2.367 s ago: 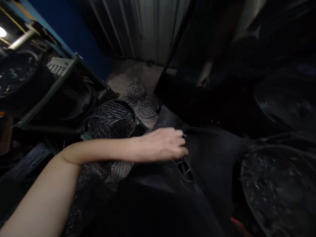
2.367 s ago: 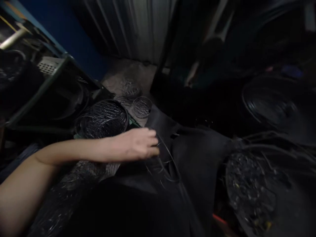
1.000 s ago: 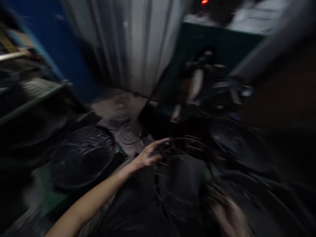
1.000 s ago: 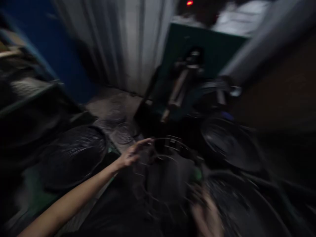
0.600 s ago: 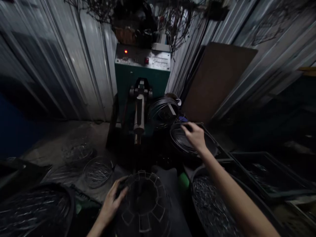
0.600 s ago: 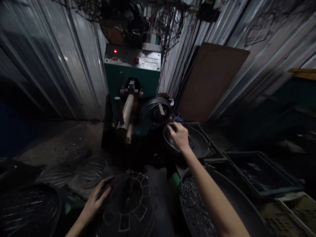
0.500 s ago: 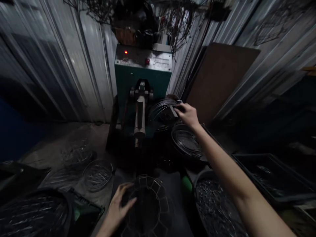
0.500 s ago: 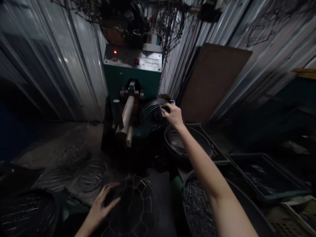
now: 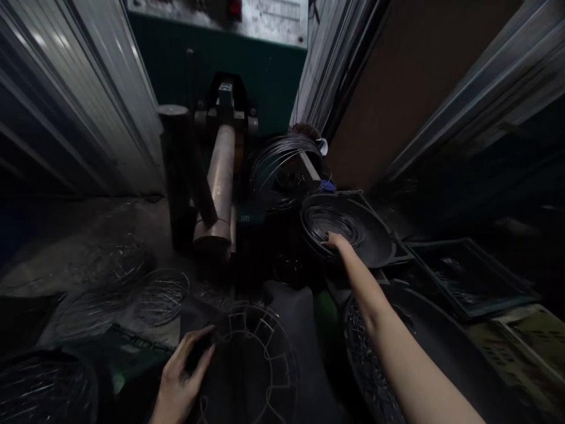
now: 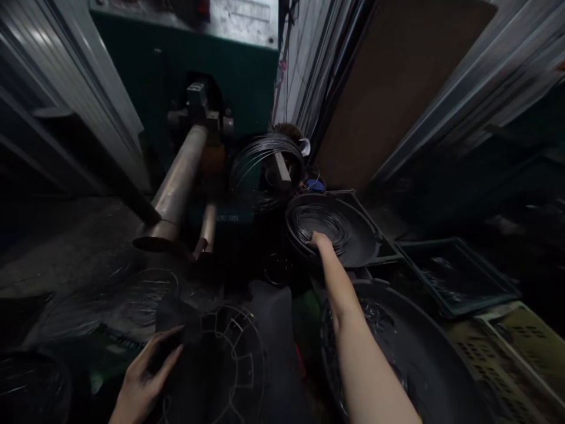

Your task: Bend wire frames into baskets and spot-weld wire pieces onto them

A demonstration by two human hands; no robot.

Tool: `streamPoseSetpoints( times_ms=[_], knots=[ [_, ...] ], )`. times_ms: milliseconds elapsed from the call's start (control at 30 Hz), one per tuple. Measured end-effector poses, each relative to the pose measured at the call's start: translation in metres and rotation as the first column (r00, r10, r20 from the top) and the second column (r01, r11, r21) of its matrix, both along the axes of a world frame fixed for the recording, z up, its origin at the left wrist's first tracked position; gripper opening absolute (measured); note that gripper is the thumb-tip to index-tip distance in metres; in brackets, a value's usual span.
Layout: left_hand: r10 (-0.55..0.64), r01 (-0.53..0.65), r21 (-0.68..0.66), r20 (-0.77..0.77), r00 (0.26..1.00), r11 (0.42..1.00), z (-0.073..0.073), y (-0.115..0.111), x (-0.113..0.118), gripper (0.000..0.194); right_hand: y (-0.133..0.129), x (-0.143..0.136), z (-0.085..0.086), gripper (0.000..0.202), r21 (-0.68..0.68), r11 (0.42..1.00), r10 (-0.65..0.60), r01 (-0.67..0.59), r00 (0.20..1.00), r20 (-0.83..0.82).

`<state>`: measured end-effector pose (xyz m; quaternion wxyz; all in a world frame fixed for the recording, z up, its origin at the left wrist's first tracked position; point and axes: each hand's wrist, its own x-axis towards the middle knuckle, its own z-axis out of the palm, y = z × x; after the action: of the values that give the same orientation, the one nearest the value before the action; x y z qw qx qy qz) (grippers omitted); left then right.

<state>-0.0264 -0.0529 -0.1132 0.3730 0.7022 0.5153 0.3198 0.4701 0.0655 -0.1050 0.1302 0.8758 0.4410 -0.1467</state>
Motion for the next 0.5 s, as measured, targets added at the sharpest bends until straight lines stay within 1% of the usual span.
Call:
streamPoseSetpoints(
  times_ms=[33,100,200,300,400,467,500],
  knots=[
    [0.001,-0.001,-0.004,-0.006,1.000,1.000,-0.001,0.001,0.001,0.030,0.003,0.002,-0.007,0.034,-0.030,0.999,0.014,-0.014,1.000,-0.018],
    [0.010,-0.011,-0.017,-0.020,1.000,1.000,-0.002,0.003,0.002,0.029,0.005,0.007,-0.013,0.033,-0.065,0.997,0.048,-0.051,0.997,-0.054],
    [0.015,-0.017,-0.039,-0.053,0.998,0.999,-0.002,0.006,0.004,0.030,-0.001,0.017,-0.011,0.030,-0.053,0.991,0.113,-0.120,0.987,-0.117],
    [-0.029,0.027,-0.026,-0.069,0.997,0.999,-0.001,0.009,0.005,0.031,-0.019,0.022,-0.005,0.029,0.024,0.988,0.153,-0.151,0.981,-0.122],
    [-0.060,0.061,0.017,-0.061,0.996,0.998,-0.002,0.009,0.006,0.030,-0.040,0.022,0.007,0.030,0.126,0.985,0.123,-0.116,0.991,-0.054],
    [-0.059,0.062,0.047,-0.057,0.997,0.997,-0.004,0.007,0.005,0.030,-0.054,0.022,0.024,0.027,0.218,0.973,0.070,-0.072,0.997,0.017],
    [-0.056,0.060,0.058,-0.058,0.997,0.997,-0.005,0.006,0.005,0.031,-0.061,0.023,0.037,0.026,0.278,0.959,0.033,-0.049,0.998,0.062]
  ],
)
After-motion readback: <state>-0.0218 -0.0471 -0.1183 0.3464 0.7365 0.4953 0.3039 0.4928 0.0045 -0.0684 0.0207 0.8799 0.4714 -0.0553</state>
